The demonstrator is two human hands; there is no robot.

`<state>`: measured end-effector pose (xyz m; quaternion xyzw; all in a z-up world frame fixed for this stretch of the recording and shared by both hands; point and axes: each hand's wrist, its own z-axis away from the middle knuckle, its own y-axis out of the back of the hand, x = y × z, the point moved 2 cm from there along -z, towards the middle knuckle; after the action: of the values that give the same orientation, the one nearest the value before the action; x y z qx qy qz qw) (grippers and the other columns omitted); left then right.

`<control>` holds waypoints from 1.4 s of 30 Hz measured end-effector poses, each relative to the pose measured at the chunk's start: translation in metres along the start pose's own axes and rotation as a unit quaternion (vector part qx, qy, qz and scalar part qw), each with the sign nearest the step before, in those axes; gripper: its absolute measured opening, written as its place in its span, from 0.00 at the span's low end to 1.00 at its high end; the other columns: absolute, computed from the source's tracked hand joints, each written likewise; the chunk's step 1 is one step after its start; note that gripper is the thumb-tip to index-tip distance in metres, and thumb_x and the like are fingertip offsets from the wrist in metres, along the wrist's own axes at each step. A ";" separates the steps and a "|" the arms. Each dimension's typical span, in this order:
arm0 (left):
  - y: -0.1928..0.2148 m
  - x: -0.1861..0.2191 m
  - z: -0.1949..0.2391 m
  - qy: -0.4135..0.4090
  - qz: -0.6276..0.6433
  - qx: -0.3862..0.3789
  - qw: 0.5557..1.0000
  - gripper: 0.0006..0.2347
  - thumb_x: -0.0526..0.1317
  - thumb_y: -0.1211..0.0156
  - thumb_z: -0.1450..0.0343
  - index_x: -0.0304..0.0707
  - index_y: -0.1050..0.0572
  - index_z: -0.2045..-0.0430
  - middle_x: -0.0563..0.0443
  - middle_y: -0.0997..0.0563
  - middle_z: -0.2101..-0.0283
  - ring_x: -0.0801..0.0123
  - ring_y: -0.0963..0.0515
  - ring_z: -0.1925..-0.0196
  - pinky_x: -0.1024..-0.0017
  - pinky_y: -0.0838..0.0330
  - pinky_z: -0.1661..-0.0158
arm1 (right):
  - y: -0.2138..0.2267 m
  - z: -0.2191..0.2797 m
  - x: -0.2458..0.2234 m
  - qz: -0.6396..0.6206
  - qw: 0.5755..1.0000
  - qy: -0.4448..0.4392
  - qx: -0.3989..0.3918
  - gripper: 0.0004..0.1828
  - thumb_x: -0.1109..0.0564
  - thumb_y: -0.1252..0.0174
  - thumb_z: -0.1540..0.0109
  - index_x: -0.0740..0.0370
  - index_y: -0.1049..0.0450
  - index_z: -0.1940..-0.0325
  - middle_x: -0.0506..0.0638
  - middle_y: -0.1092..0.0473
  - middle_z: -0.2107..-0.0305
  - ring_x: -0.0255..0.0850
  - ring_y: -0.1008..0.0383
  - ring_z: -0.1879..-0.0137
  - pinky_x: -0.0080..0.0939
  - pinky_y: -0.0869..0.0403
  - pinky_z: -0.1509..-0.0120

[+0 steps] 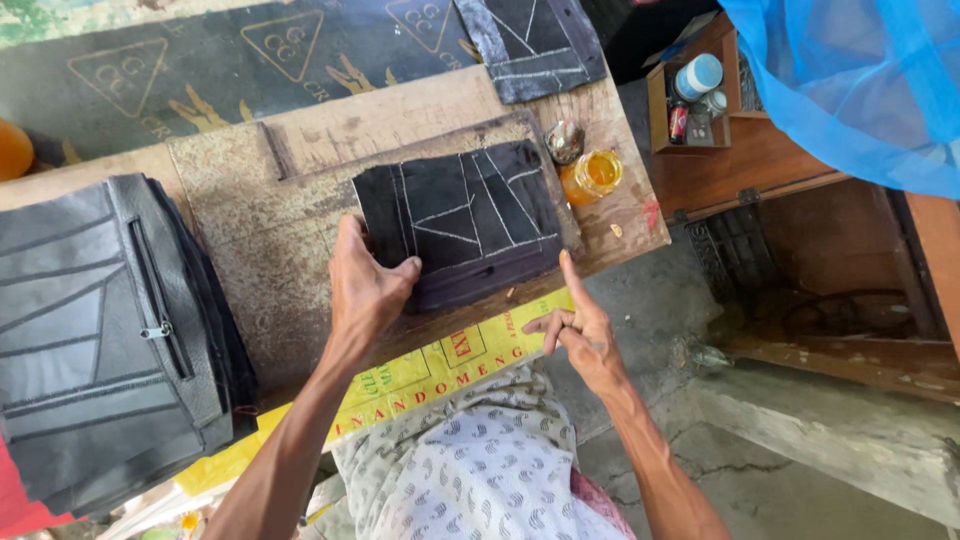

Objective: The person applies a viscous substance from a small jar onto red and black fabric pieces using a cloth-wrapped applicator. They spread the substance over the surface and then stack the treated pieces.

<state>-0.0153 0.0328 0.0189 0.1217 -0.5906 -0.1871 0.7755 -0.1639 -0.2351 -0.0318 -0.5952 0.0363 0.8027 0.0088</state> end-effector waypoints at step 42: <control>0.020 -0.019 -0.019 -0.029 -0.080 -0.035 0.996 0.30 0.38 0.23 0.43 0.23 0.32 0.51 0.26 0.21 0.52 0.45 0.19 0.48 0.58 0.25 0.49 | -0.110 0.017 -0.012 0.327 0.941 0.083 0.024 0.52 0.73 0.52 0.43 0.56 0.63 0.18 0.46 0.32 0.85 0.35 0.32 0.80 0.37 0.27 0.75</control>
<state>0.0016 0.0580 0.0052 0.1356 -0.5948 -0.2721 0.7441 -0.1707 -0.1240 -0.0205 -0.6149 0.2484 0.7079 -0.2432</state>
